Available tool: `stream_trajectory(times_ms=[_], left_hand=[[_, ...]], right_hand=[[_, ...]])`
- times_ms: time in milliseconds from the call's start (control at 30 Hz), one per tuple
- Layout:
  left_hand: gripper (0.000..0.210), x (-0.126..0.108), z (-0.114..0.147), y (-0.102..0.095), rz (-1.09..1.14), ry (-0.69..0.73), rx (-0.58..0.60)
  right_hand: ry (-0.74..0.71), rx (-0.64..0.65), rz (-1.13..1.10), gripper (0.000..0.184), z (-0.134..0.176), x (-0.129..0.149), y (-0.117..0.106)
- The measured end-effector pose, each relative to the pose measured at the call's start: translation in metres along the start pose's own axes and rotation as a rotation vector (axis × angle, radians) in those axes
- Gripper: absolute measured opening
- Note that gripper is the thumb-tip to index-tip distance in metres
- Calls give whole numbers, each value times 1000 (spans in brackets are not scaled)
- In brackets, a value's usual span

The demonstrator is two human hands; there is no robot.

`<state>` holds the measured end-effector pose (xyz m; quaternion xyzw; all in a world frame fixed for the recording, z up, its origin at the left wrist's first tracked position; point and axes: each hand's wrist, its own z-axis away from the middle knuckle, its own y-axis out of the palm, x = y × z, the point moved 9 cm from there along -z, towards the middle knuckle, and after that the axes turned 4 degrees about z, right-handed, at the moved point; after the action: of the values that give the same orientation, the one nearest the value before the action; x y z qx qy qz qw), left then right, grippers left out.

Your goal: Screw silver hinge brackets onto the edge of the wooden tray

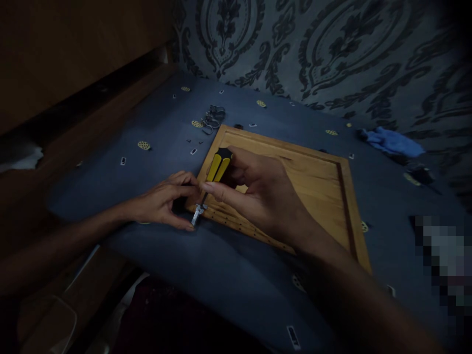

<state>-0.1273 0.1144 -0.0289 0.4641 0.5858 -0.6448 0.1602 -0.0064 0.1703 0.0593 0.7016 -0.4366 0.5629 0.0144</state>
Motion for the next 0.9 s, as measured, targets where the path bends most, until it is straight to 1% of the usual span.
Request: stream_trajectory(times_ms=[167, 300, 433, 533, 633, 733, 800, 900], left_hand=[[52, 1, 1, -1, 46, 7, -44], [49, 1, 0, -1, 41, 3, -37], [47, 1, -1, -1, 41, 1, -25], [49, 2, -1, 0, 42, 1, -20], [51, 3, 0, 2, 32, -1, -3], [53, 4, 1, 2, 2, -10, 0], [55, 4, 1, 2, -20, -9, 2], [51, 3, 0, 1, -39, -25, 21]], right_hand=[[-3, 63, -2, 17, 1, 2, 6], [-22, 100, -8, 18, -1, 2, 6], [-11, 124, -65, 21, -2, -2, 6], [-8, 112, -85, 22, -2, -4, 6], [9, 39, -59, 24, 0, -8, 6], [25, -72, -26, 27, 2, -11, 4], [-6, -215, -19, 28, 3, -8, -7], [-79, -442, 16, 23, 9, 7, -31]])
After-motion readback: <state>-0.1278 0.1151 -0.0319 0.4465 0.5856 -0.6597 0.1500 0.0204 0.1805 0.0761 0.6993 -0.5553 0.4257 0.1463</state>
